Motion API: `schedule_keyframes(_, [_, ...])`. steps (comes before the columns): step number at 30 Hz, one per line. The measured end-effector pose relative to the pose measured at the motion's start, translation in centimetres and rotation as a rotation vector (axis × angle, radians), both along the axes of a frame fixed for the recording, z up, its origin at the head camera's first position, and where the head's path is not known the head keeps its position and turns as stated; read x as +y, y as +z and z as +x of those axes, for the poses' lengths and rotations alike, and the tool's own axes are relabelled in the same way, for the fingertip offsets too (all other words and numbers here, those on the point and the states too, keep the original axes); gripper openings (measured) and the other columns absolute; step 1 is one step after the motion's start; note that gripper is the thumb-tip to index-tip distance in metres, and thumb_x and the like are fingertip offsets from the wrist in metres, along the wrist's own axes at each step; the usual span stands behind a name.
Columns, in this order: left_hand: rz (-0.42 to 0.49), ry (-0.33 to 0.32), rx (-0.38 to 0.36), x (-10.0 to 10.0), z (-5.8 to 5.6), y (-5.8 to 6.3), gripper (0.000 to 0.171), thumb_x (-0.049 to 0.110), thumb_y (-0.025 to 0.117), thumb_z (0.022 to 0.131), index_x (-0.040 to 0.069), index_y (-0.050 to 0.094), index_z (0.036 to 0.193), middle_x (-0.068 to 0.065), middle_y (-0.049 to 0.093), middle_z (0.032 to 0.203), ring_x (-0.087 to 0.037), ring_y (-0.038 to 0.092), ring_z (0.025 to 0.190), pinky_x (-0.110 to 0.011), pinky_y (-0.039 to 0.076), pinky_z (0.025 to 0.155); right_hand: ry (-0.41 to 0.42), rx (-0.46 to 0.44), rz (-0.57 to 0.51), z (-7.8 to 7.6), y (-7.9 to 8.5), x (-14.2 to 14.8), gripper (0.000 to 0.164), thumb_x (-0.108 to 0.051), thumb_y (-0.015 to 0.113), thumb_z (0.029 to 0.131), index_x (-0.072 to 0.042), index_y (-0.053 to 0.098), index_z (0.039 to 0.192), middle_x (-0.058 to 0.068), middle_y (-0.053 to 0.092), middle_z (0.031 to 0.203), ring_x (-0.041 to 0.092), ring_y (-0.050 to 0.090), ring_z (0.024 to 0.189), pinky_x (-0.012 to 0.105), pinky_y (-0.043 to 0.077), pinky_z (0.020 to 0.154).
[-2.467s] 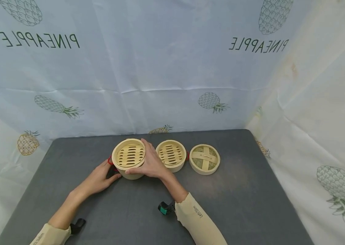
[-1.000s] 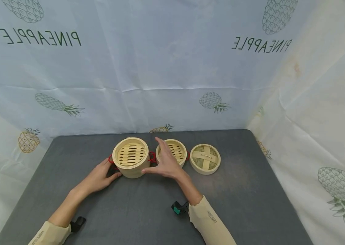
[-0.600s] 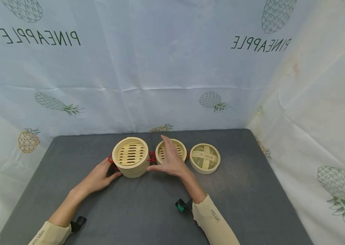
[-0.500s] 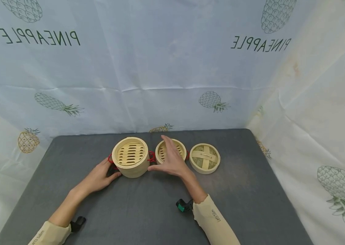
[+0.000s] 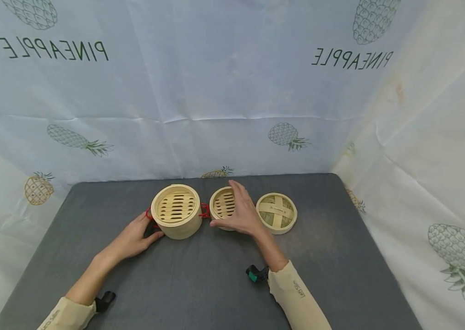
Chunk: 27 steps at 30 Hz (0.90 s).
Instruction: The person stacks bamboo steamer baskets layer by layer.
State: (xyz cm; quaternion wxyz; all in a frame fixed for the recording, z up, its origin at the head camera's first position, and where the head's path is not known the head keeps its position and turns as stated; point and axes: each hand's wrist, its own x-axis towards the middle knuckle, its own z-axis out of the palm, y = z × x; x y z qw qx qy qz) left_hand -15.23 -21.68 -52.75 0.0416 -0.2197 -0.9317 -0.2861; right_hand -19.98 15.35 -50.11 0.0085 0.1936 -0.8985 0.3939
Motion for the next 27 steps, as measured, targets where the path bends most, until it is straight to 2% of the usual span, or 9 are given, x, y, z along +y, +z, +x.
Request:
schedule_keyframes(4, [0.022, -0.015, 0.037, -0.3, -0.2, -0.5, 0.068, 0.029, 0.083, 0.097, 0.0, 0.055, 0.152, -0.025, 0.067, 0.127, -0.04, 0.07, 0.115, -0.058, 0.06, 0.092, -0.015, -0.001, 0.011, 0.0, -0.2, 0.5, 0.136, -0.046, 0.102, 0.071, -0.015, 0.02, 0.174, 0.019, 0.023, 0.179, 0.047, 0.027, 0.165, 0.076, 0.034, 0.124])
schedule_keyframes(6, [0.022, -0.012, 0.02, -0.2, 0.0, -0.1, 0.069, 0.025, 0.084, 0.095, -0.001, 0.055, 0.152, -0.025, 0.067, 0.128, -0.042, 0.07, 0.117, -0.061, 0.059, 0.094, -0.019, 0.003, 0.029, 0.0, -0.4, 0.7, 0.135, -0.048, 0.101, 0.071, -0.014, 0.021, 0.174, 0.02, 0.024, 0.179, 0.047, 0.028, 0.165, 0.075, 0.035, 0.124])
schedule_keyframes(10, [0.005, 0.005, -0.02, -0.2, -0.1, 0.1, 0.069, 0.021, 0.084, 0.096, -0.002, 0.053, 0.153, -0.026, 0.067, 0.131, -0.042, 0.068, 0.121, -0.061, 0.058, 0.099, -0.023, 0.001, 0.049, -0.1, -0.6, 1.2, 0.137, -0.063, 0.097, 0.071, -0.013, 0.022, 0.174, 0.021, 0.025, 0.178, 0.048, 0.029, 0.164, 0.075, 0.036, 0.123])
schedule_keyframes(11, [0.001, 0.006, -0.033, 0.0, 0.0, 0.5, 0.069, 0.018, 0.084, 0.094, -0.003, 0.053, 0.152, -0.026, 0.067, 0.132, -0.044, 0.068, 0.122, -0.064, 0.057, 0.1, -0.024, -0.005, 0.05, -0.1, -0.7, 1.4, 0.138, -0.067, 0.095, 0.07, -0.013, 0.022, 0.174, 0.021, 0.025, 0.178, 0.048, 0.029, 0.164, 0.075, 0.036, 0.122])
schedule_keyframes(14, [-0.011, 0.01, -0.015, 0.0, -0.1, 0.5, 0.069, 0.02, 0.085, 0.094, -0.002, 0.053, 0.152, -0.024, 0.068, 0.13, -0.042, 0.068, 0.121, -0.063, 0.057, 0.098, -0.032, -0.027, 0.049, -0.2, -0.8, 1.7, 0.14, -0.075, 0.092, 0.069, -0.014, 0.022, 0.174, 0.02, 0.024, 0.178, 0.049, 0.028, 0.164, 0.075, 0.036, 0.122])
schedule_keyframes(17, [-0.02, 0.009, 0.008, 0.0, 0.0, 0.5, 0.07, 0.02, 0.086, 0.093, -0.003, 0.054, 0.15, -0.023, 0.068, 0.128, -0.041, 0.069, 0.118, -0.063, 0.057, 0.095, -0.032, -0.052, 0.05, -0.2, -0.8, 1.9, 0.14, -0.072, 0.093, 0.069, -0.014, 0.022, 0.174, 0.021, 0.023, 0.179, 0.049, 0.026, 0.165, 0.076, 0.036, 0.122])
schedule_keyframes(23, [-0.031, 0.022, -0.043, 0.0, 0.2, 0.6, 0.071, 0.02, 0.083, 0.097, -0.003, 0.051, 0.155, -0.028, 0.065, 0.138, -0.045, 0.067, 0.127, -0.063, 0.056, 0.103, -0.023, -0.065, 0.084, -0.3, -1.2, 2.1, 0.14, -0.064, 0.097, 0.069, -0.008, 0.021, 0.173, 0.024, 0.021, 0.179, 0.051, 0.026, 0.165, 0.076, 0.036, 0.122])
schedule_keyframes(25, [-0.021, 0.012, -0.032, -0.2, 0.0, 0.4, 0.072, 0.024, 0.083, 0.097, -0.002, 0.051, 0.156, -0.028, 0.065, 0.139, -0.045, 0.067, 0.127, -0.064, 0.057, 0.102, -0.034, -0.073, 0.101, -0.3, -1.4, 2.0, 0.141, -0.062, 0.097, 0.068, -0.009, 0.021, 0.174, 0.023, 0.021, 0.179, 0.05, 0.026, 0.165, 0.075, 0.035, 0.124])
schedule_keyframes(27, [-0.002, 0.001, -0.001, -0.6, -0.4, -0.6, 0.072, 0.031, 0.082, 0.098, 0.001, 0.051, 0.156, -0.025, 0.066, 0.136, -0.043, 0.068, 0.124, -0.061, 0.058, 0.098, -0.046, -0.083, 0.113, -0.3, -1.5, 1.9, 0.141, -0.06, 0.098, 0.068, -0.009, 0.02, 0.174, 0.022, 0.021, 0.179, 0.049, 0.027, 0.165, 0.075, 0.035, 0.124])
